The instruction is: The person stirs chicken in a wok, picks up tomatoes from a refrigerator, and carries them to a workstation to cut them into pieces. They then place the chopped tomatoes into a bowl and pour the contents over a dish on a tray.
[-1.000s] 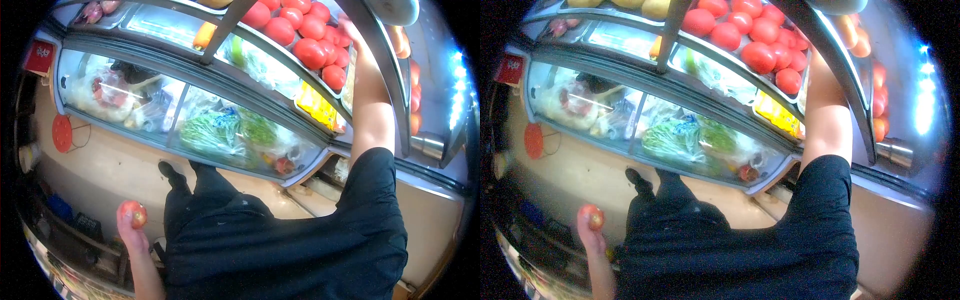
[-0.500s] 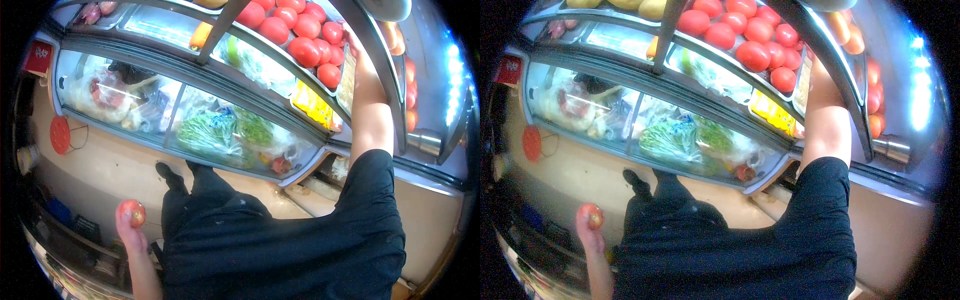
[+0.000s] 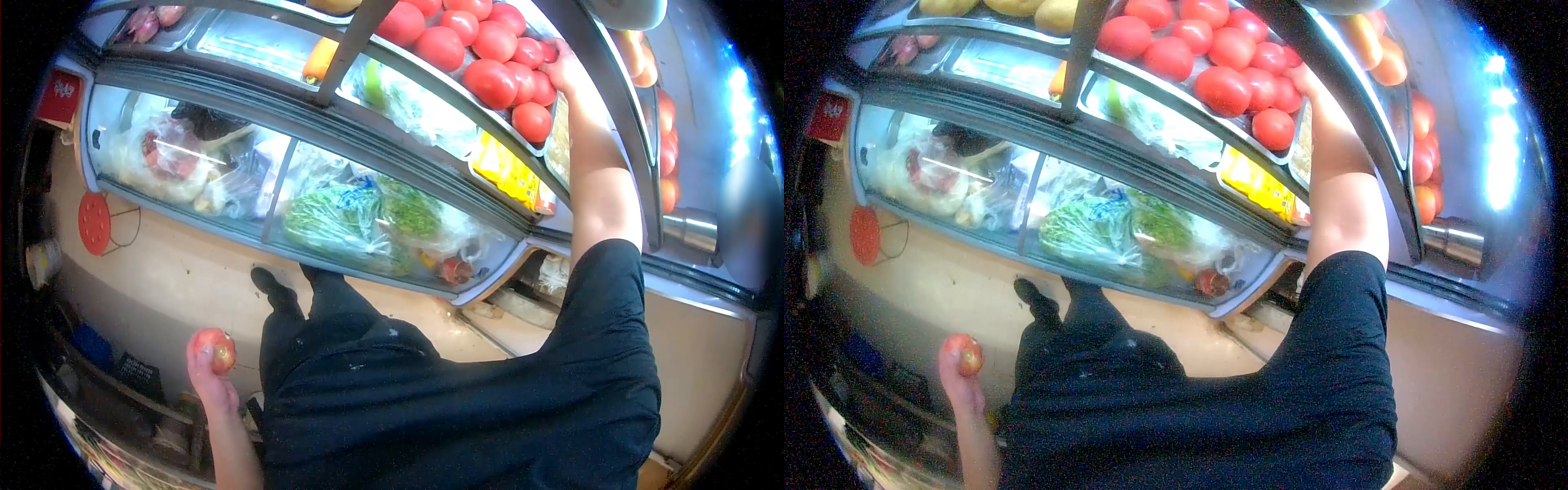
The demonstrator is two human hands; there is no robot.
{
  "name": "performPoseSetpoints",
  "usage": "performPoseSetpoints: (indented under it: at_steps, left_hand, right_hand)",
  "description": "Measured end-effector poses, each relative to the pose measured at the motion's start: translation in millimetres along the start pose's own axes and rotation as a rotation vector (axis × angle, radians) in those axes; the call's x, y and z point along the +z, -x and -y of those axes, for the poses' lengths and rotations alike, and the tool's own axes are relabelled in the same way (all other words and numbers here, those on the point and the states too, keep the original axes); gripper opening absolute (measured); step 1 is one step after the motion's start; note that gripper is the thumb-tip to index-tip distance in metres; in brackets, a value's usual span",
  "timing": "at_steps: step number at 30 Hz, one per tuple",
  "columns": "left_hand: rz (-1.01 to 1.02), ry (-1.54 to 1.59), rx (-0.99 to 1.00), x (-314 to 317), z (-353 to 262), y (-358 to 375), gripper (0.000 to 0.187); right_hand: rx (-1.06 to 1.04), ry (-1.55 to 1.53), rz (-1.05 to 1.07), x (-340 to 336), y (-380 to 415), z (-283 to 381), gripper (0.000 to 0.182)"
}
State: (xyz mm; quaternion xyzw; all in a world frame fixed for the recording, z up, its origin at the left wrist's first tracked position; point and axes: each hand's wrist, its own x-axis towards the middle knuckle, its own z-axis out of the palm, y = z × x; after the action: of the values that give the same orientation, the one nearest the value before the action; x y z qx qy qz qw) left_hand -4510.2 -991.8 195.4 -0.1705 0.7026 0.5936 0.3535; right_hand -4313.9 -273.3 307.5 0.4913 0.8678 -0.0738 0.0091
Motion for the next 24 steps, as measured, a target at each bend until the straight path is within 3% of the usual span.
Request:
performPoseSetpoints:
  at_steps: [2, 4, 6, 10, 14, 16, 17, 18, 20, 21, 24]
  left_hand:
    - [-0.006, -0.001, 0.004, 0.5, -1.4, 0.6, 0.039]
    - [-0.015, 0.0, 0.007, 1.0, -1.9, 0.5, 0.038]
    - [-0.039, -0.006, 0.003, 1.2, -2.0, 1.2, 0.037]
    - [-0.016, 0.016, -0.009, 1.6, -5.9, 0.9, 0.036]
    - [0.002, 0.038, -0.026, -5.5, -2.0, -1.7, 0.044]
    - [-0.014, 0.018, -0.005, -6.2, -3.3, -1.4, 0.044]
    - [-0.005, 0.035, -0.004, -6.5, -2.6, -1.8, 0.043]
    - [0.0, 0.052, 0.0, -7.2, -1.5, -1.8, 0.042]
    - [0.031, 0.039, 0.011, -2.0, -1.9, 0.4, 0.039]
    - [0.053, 0.017, 0.026, -2.3, -7.6, 0.8, 0.036]
    - [0.091, 0.007, -0.007, 0.6, -6.8, 0.4, 0.03]
  right_hand:
    - [-0.002, -0.122, 0.047, 4.8, -2.3, -16.4, 0.062]
    - [-0.002, -0.517, -0.303, 32.5, -30.6, -76.0, 0.053]
    - [0.006, -0.645, -0.279, 24.5, -26.0, -85.1, 0.05]
    - [-0.023, -0.583, -0.117, 8.6, -4.8, -65.3, 0.046]
    - [-0.004, -0.501, -0.104, 23.5, -12.5, -49.8, 0.043]
    - [0.135, -0.543, -0.124, 33.4, -33.2, -52.3, 0.04]
    - [0.039, -0.392, 0.016, 3.4, 10.4, 12.9, 0.042]
    - [0.058, -0.308, 0.03, 17.8, -9.2, -0.9, 0.048]
    - [-0.214, -0.041, 0.043, -4.0, 25.1, 47.6, 0.056]
    - [-0.191, -0.221, 0.178, -14.6, 31.9, 54.5, 0.066]
    - [-0.323, -0.234, 0.113, -5.7, 46.9, 49.0, 0.067]
